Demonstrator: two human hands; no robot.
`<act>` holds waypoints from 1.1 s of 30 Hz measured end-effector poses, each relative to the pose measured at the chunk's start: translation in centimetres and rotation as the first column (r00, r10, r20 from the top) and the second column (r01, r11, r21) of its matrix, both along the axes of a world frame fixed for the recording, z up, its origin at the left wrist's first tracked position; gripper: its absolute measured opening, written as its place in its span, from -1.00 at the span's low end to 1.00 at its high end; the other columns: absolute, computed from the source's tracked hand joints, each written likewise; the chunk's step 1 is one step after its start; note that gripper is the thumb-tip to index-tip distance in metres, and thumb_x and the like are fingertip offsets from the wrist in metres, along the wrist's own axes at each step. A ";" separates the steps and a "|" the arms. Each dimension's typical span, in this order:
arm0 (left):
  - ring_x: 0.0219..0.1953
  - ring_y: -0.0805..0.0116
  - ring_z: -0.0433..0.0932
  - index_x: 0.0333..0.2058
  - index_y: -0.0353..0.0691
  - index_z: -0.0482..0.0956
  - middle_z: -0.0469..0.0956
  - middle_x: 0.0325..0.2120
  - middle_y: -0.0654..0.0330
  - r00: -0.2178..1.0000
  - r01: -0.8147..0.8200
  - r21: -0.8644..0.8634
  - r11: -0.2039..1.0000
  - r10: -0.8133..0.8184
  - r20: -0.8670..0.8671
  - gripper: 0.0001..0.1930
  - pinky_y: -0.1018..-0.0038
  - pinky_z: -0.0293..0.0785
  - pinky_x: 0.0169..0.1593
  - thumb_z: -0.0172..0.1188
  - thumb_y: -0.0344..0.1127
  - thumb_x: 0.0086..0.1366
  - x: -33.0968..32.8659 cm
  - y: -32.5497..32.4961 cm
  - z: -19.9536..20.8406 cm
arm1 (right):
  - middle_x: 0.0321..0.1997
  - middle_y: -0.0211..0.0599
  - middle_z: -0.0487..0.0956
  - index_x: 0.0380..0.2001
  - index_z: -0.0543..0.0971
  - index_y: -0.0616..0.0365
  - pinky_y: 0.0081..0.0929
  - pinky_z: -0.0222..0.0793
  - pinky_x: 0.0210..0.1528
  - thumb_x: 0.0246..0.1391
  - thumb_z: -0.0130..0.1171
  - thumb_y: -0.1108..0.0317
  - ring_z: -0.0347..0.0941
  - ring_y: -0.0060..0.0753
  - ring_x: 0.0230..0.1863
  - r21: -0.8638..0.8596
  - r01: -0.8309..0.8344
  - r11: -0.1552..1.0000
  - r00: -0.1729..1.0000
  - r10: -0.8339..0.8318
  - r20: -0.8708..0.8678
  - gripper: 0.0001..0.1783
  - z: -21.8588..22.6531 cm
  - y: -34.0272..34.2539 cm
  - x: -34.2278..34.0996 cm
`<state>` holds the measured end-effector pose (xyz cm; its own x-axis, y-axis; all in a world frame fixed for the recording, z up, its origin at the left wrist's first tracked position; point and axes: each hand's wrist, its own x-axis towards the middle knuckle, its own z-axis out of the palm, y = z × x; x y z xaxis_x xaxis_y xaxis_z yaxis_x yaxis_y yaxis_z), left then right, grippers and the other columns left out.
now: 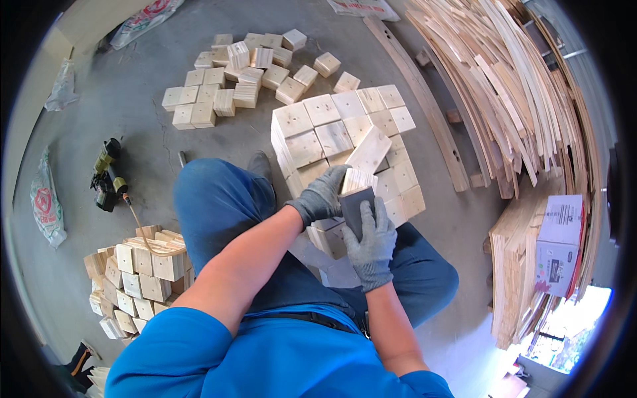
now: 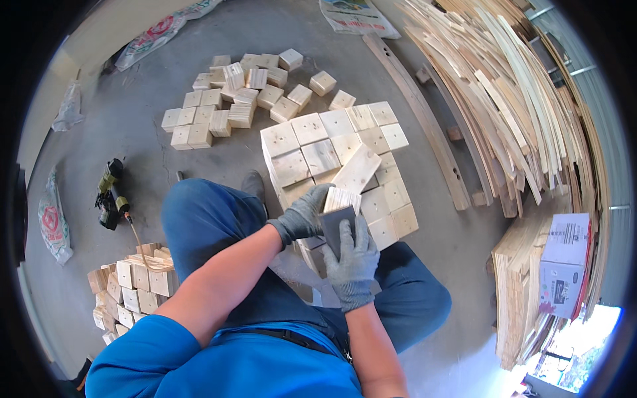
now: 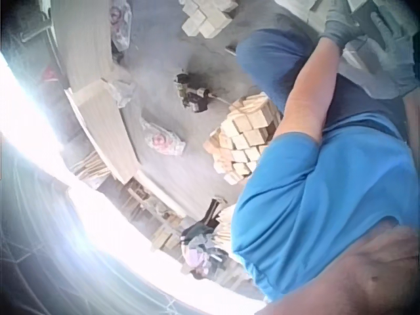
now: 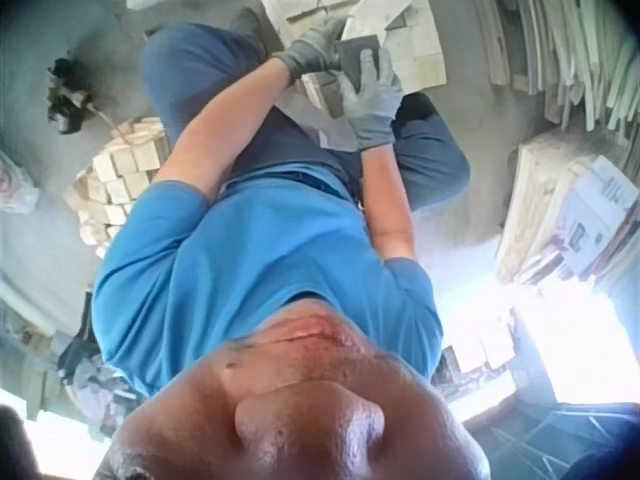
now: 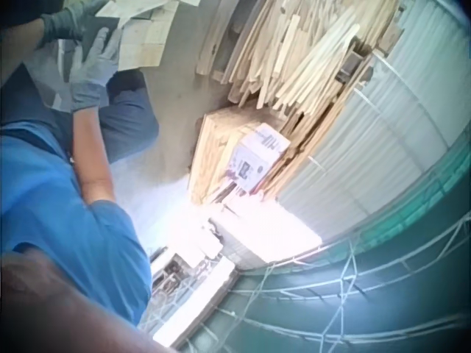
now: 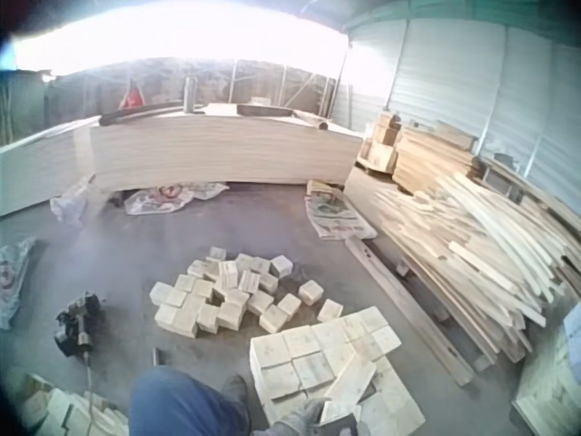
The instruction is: The person sits on the floor and sands small wooden blocks using a sanding block. They pick up blocks from a pile, sand each one, and place them back down. The person wears gloves and uses a handheld sanding block to smooth the surfaces of the wood pieces.
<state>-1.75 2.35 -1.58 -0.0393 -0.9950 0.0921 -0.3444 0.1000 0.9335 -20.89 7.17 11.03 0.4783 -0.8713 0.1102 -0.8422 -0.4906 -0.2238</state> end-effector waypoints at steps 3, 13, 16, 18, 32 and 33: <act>0.36 -0.20 0.43 0.40 -0.19 0.30 0.40 0.30 -0.19 0.997 0.016 0.043 0.999 -0.019 0.074 0.06 0.14 0.41 0.42 0.65 -0.01 -0.04 0.3 0.2 0.5 | 0.54 0.05 0.34 0.40 0.49 0.03 0.23 0.40 0.26 0.04 0.48 0.09 0.46 0.30 0.24 -0.049 0.031 0.998 0.999 -0.030 0.026 -0.16 -1.0 -3.2 1.2; 0.38 -0.18 0.40 0.42 -0.17 0.29 0.39 0.32 -0.15 0.999 -0.009 0.080 0.997 0.005 0.050 0.10 0.14 0.39 0.43 0.65 0.10 -0.04 -0.2 0.1 1.6 | 0.54 0.01 0.35 0.42 0.47 0.00 0.16 0.49 0.21 0.14 0.43 0.01 0.51 0.31 0.23 -0.024 0.135 0.991 0.989 -0.136 -0.049 -0.19 -1.5 -12.5 4.1; 0.38 -0.20 0.40 0.42 -0.17 0.29 0.38 0.31 -0.16 0.995 -0.025 -0.005 1.000 0.026 0.097 0.10 0.13 0.39 0.42 0.65 0.08 -0.04 -0.1 0.1 0.3 | 0.54 0.04 0.34 0.42 0.48 -0.03 0.19 0.48 0.20 0.14 0.42 0.04 0.51 0.34 0.22 -0.024 0.078 0.997 0.997 -0.078 -0.007 -0.21 -0.8 -8.9 3.2; 0.37 -0.23 0.41 0.42 -0.19 0.27 0.38 0.30 -0.18 0.993 -0.013 -0.015 1.000 0.015 0.120 0.09 0.11 0.40 0.42 0.64 0.04 -0.04 0.0 0.0 -1.4 | 0.53 0.12 0.33 0.43 0.49 -0.06 0.18 0.39 0.33 0.09 0.48 0.15 0.44 0.38 0.30 0.047 0.029 0.998 0.999 -0.031 0.036 -0.19 -0.1 -5.7 2.3; 0.37 -0.21 0.41 0.42 -0.18 0.29 0.39 0.31 -0.20 0.995 -0.010 0.039 0.999 0.006 0.098 0.04 0.12 0.38 0.43 0.62 0.01 0.02 0.0 0.2 1.4 | 0.51 0.08 0.36 0.38 0.55 -0.11 0.17 0.41 0.30 0.05 0.53 0.10 0.45 0.33 0.30 -0.027 0.015 1.000 0.999 -0.014 0.029 -0.21 -0.7 -4.5 1.7; 0.37 -0.20 0.41 0.42 -0.18 0.29 0.39 0.31 -0.20 0.991 -0.024 -0.019 1.000 0.026 0.131 0.03 0.12 0.38 0.43 0.61 0.00 0.03 -0.1 0.0 0.2 | 0.51 0.07 0.37 0.37 0.55 -0.11 0.17 0.41 0.30 0.06 0.52 0.10 0.45 0.33 0.30 -0.030 0.027 0.999 0.999 -0.026 0.029 -0.22 -1.0 -6.1 2.6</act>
<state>-1.82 2.37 -1.39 -0.0272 -0.9941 0.1050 -0.4661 0.1055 0.8784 -18.31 1.08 10.05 0.4515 -0.8795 0.1503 -0.8484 -0.4753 -0.2330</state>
